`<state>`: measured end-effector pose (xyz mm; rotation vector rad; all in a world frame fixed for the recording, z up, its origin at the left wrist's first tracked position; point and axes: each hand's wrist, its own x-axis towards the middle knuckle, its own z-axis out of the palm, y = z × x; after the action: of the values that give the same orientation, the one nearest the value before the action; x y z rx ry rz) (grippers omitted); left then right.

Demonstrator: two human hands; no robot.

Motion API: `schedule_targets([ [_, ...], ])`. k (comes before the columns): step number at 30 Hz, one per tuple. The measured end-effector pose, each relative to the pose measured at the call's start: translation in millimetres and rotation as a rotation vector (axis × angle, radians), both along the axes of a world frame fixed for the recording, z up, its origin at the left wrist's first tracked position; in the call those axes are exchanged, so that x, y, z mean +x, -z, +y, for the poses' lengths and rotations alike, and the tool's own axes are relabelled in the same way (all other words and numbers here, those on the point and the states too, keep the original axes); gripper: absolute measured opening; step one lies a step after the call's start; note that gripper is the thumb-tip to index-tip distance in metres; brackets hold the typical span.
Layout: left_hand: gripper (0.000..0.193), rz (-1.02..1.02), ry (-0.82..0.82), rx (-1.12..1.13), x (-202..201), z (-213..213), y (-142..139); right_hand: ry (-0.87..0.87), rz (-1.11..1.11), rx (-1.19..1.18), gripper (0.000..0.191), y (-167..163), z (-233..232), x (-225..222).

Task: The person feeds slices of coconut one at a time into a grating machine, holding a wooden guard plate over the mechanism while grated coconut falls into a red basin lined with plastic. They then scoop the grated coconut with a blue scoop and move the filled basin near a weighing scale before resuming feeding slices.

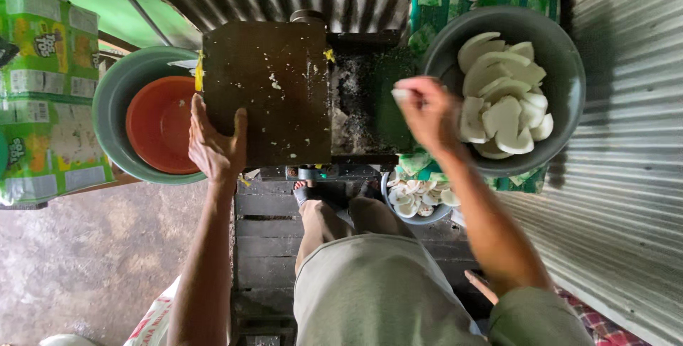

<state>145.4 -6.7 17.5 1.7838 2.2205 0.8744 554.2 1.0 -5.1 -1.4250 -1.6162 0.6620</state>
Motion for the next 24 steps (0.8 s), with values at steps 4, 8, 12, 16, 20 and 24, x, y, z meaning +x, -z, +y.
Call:
schedule_targets([
  [4, 0.083, 0.01, 0.004, 0.025, -0.8, -0.3, 1.8, -0.133, -0.708, -0.255, 0.022, 16.5, -26.1, 115.9],
  [8, 0.083, 0.028, -0.017, 0.013, -1.4, 1.3, 1.7, -0.159, -0.927, -0.139, 0.049, 57.0, -48.8, 161.3],
  [12, 0.081, 0.046, -0.031, -0.018, -1.3, 3.6, -4.1, -0.187, -0.865, -0.393, 0.031, 57.3, -43.7, 170.7],
  [16, 0.077, -0.009, -0.049, -0.022, 2.2, 3.3, -7.6, -0.047, -0.394, -0.525, 0.031, 3.0, -31.3, 170.9],
  [20, 0.079, 0.025, -0.083, -0.036, 1.4, 8.0, -5.4, -0.134, 0.421, -0.391, 0.054, -51.0, -15.0, 128.9],
  [24, 0.08, 0.024, -0.074, -0.038, -0.6, 11.3, -4.5, -0.27, 0.551, -0.403, 0.055, -62.4, 1.0, 47.9],
])
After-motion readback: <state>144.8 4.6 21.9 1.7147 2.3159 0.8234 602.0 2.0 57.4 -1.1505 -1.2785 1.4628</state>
